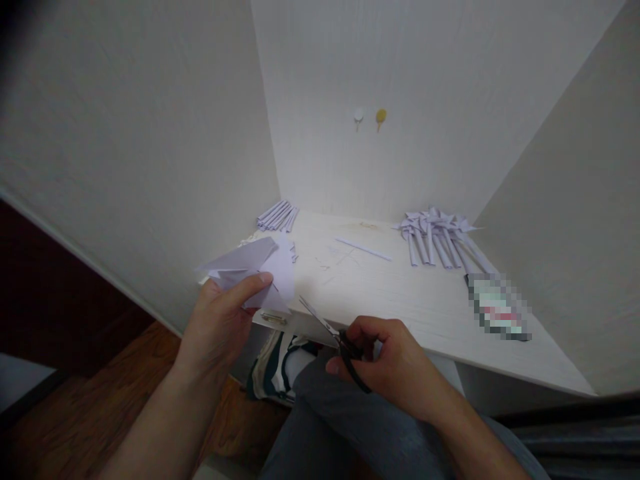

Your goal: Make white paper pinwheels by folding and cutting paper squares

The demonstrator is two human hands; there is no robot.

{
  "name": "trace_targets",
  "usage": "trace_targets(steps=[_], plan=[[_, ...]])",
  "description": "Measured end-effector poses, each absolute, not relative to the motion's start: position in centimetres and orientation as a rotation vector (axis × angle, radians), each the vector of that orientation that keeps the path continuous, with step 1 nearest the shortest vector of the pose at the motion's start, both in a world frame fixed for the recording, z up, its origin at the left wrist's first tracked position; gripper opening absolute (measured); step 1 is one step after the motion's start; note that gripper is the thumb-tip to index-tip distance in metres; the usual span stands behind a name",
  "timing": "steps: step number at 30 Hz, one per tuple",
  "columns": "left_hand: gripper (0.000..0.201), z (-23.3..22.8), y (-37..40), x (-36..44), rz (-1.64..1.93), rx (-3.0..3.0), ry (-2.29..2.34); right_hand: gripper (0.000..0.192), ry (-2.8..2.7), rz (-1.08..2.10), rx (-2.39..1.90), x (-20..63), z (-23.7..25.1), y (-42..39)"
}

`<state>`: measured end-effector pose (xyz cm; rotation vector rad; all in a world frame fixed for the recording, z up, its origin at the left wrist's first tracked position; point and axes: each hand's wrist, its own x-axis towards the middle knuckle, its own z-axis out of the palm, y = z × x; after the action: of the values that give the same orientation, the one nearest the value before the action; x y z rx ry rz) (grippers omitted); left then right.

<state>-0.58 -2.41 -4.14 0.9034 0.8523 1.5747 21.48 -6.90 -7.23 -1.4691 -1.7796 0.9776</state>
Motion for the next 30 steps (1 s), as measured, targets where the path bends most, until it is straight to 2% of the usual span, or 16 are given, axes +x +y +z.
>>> trace_targets(steps=[25,30], plan=[[0.02,-4.87,-2.49,-0.63,1.58,1.044,0.926,0.028,-1.754,1.091,-1.507,21.4,-7.6,-7.2],[0.012,-5.13,-2.41,-0.64,1.572,1.04,0.921,0.031,-1.746,1.11,-1.522,21.55,-7.78,-7.19]])
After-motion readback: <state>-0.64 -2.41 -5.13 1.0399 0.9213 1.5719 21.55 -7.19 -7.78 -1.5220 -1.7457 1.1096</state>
